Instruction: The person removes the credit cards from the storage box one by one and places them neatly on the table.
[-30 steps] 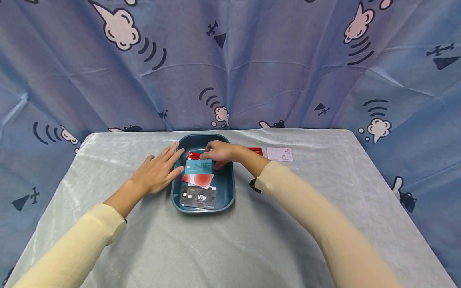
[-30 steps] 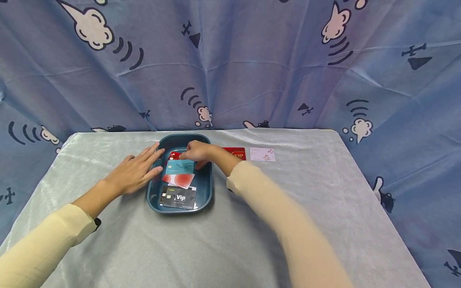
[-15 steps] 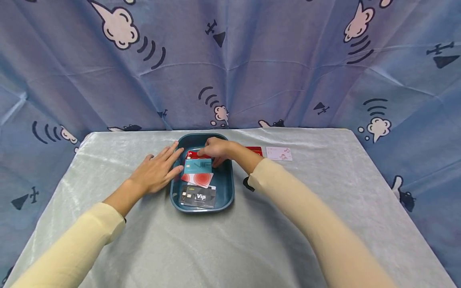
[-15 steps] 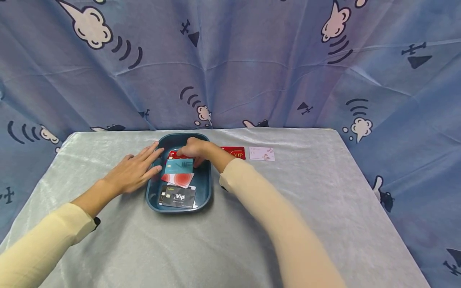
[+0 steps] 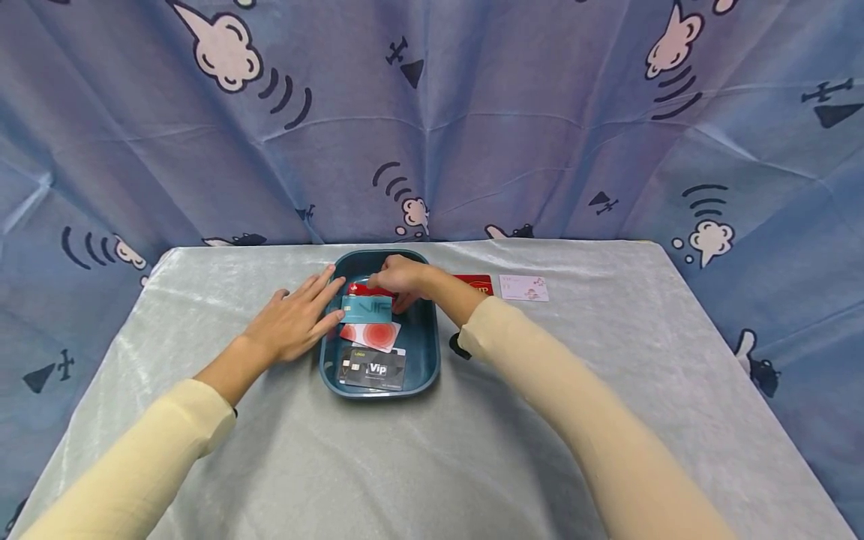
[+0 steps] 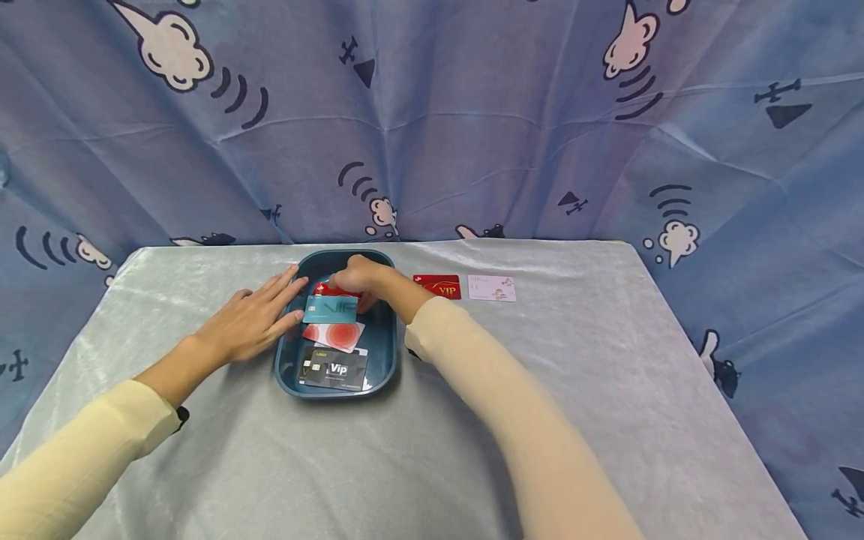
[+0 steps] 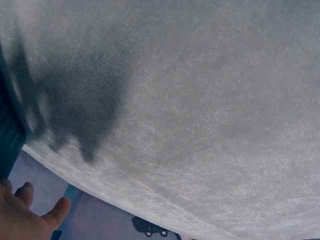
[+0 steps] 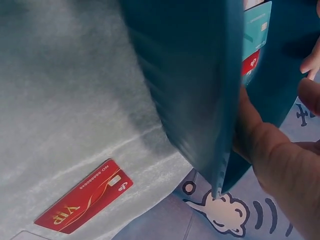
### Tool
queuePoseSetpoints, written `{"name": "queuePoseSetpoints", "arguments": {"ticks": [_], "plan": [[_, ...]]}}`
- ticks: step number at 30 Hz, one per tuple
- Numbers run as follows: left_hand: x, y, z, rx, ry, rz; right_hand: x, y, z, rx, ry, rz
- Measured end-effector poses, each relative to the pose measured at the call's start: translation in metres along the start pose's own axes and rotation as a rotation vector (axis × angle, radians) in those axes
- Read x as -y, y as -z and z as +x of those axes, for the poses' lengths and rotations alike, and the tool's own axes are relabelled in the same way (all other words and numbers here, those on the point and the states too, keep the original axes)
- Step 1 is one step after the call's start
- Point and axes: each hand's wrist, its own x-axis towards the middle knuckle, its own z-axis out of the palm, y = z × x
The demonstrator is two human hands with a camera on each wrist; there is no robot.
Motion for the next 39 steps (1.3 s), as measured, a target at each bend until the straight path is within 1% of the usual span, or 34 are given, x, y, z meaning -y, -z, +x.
{"name": "queuePoseSetpoints", "arguments": {"ticks": [6, 14, 23, 29, 34, 39], "plan": [[0.0, -0.001, 0.0, 0.003, 0.004, -0.009, 0.001, 0.001, 0.001, -0.019, -0.02, 0.048], [0.0, 0.0, 0.001, -0.007, 0.001, -0.003, 0.007, 0.007, -0.003, -0.033, -0.022, 0.035], [0.0, 0.0, -0.002, -0.021, -0.008, -0.007, 0.007, 0.009, -0.008, -0.032, 0.019, -0.014], [0.0, -0.001, -0.001, -0.014, -0.01, -0.007, 0.007, 0.007, -0.005, -0.042, 0.043, -0.061], [0.0, -0.002, -0.001, -0.014, -0.013, -0.009, 0.008, 0.002, -0.007, -0.097, 0.091, -0.111], [0.0, -0.001, -0.003, -0.036, -0.023, -0.007, 0.006, -0.003, -0.004, -0.132, 0.125, -0.099]]}}
